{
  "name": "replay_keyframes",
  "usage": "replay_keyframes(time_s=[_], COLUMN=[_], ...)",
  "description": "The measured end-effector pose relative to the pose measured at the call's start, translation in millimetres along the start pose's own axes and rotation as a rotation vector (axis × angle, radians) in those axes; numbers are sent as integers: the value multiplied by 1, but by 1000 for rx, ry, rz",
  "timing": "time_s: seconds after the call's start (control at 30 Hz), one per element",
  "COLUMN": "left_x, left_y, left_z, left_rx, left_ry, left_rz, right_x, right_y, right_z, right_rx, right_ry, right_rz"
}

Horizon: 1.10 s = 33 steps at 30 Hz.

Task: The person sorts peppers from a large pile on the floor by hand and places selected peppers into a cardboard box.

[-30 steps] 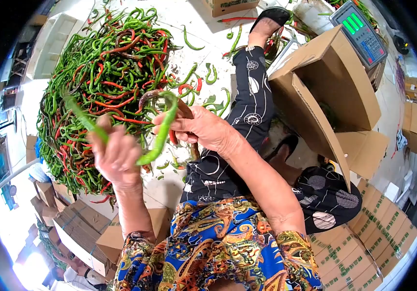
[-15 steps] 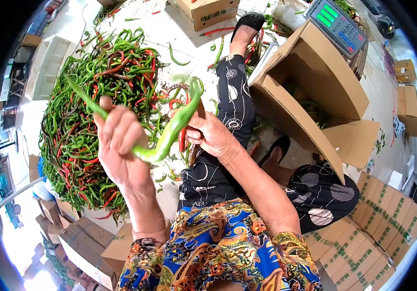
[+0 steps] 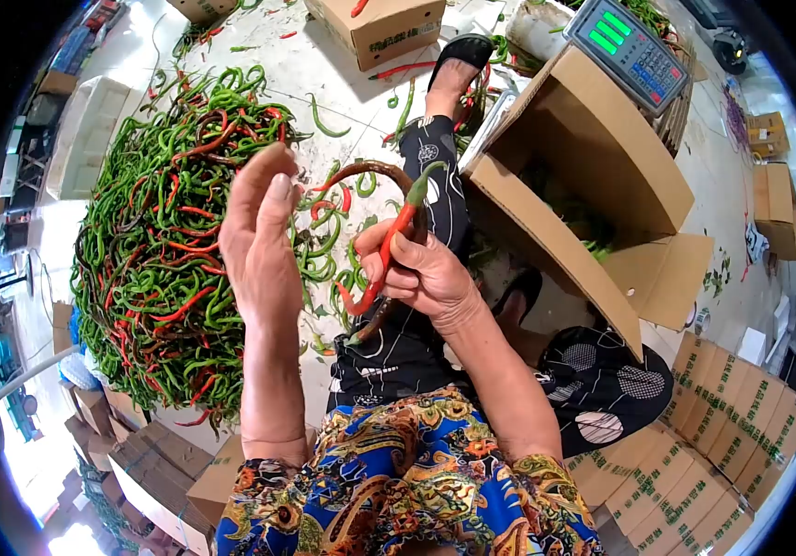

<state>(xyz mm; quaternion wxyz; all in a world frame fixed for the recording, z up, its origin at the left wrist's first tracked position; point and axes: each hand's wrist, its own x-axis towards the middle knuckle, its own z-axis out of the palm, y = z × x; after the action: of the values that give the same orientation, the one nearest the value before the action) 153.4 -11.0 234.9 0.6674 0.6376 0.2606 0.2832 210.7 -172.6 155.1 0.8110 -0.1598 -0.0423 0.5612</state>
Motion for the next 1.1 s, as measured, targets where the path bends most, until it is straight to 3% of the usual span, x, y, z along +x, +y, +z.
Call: replay_keyframes(time_s=[0.13,0.23,0.27,0.37,0.43,0.5,0.57,0.67,0.73,0.77,0.8,0.9,1.03,1.1], left_x=[1,5,3,-15,-44,-58,-63,-53,-44,-40,-39,-50,-141,-167], left_y=[-32,-40,-39,-32,-47,-55,-57,-57,-61,-65,-70,-140,-279,-298], left_z=[-6,-10,-18,-50,-53,-51,-53,-46,-50,-53,-66,-129,-155,-143], left_rx=[66,-187,-251,92,306,204,290,417,513,431,368,341,908,1008], left_ry=[-200,-199,-270,-698,-768,-773,-585,-477,-517,-416,-298,66,-258,-265], left_rz=[-211,-257,-239,-176,106,91,1,170,254,304,170,-334,-452,-519], right_x=[4,7,8,10,10,17,16,15,18,22,28,24,21,23], right_y=[7,5,3,-8,-9,-8,-6,10,13,12,13,-14,-10,-9], right_z=[4,4,0,2,-4,-7,6,15,17,16,22,9,25,26], right_rx=[0,87,192,196,201,248,28,-446,-479,-438,-410,-355,-367,-322], right_ry=[-52,89,54,34,96,-33,219,255,368,389,456,225,226,257], right_rz=[-35,-106,-122,-156,-197,-157,-108,-50,-27,-54,-157,-219,-235,-238])
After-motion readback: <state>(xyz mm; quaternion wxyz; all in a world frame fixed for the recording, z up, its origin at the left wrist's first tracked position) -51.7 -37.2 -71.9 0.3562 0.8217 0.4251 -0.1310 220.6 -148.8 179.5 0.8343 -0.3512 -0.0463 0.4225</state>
